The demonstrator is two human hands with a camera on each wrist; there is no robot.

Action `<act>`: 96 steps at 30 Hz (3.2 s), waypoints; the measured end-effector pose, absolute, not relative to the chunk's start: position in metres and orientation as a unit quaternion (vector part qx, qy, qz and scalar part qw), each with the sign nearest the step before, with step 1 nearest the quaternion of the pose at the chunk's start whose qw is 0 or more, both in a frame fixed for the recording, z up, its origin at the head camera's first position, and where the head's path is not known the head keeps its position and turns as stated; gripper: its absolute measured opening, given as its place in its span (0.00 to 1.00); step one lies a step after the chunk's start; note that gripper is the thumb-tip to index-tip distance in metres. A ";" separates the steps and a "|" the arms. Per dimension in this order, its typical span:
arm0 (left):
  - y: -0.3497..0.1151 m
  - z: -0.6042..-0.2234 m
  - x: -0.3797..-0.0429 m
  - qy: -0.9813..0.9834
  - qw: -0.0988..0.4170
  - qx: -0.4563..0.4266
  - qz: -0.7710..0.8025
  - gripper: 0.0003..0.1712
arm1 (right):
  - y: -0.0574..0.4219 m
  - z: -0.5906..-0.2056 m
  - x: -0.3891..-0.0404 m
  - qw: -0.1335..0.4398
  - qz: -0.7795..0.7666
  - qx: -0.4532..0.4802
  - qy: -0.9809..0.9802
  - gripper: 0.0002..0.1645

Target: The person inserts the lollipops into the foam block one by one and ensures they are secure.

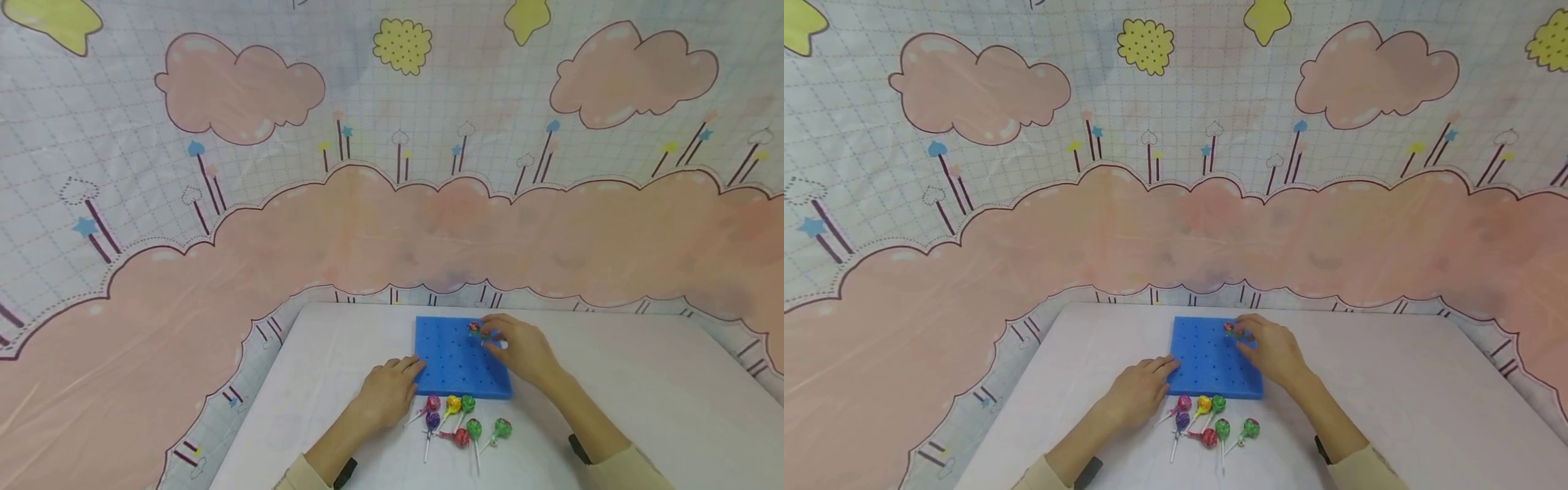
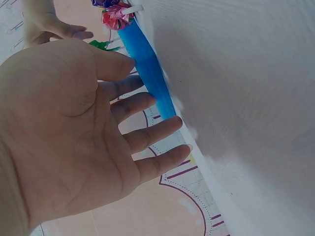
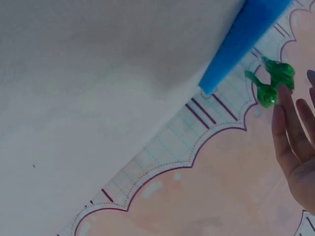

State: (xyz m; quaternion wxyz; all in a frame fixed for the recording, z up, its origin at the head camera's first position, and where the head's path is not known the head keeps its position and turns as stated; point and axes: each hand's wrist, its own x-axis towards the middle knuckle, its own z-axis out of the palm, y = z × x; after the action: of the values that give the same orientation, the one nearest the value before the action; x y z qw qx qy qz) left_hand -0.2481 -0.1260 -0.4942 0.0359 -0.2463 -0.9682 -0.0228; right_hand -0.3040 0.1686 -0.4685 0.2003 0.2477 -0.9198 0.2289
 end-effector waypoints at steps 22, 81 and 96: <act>-0.128 -0.496 -0.250 -0.969 0.033 -0.246 -0.023 0.28 | 0.174 -0.446 -0.254 -0.158 0.295 0.305 -0.892 0.19; -0.126 -0.493 -0.249 -0.967 0.042 -0.251 -0.025 0.28 | 0.173 -0.456 -0.242 -0.205 0.271 0.293 -0.894 0.16; -0.129 -0.489 -0.245 -0.967 0.043 -0.249 -0.022 0.28 | 0.167 -0.457 -0.242 -0.184 0.272 0.299 -0.896 0.17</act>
State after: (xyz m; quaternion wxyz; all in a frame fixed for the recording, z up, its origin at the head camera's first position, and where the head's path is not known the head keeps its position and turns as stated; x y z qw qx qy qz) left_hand -0.2455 -0.1286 -0.4888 0.0428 -0.2489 -0.9673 -0.0224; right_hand -0.2419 0.1674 -0.4570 -0.1842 0.2989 -0.8958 0.2725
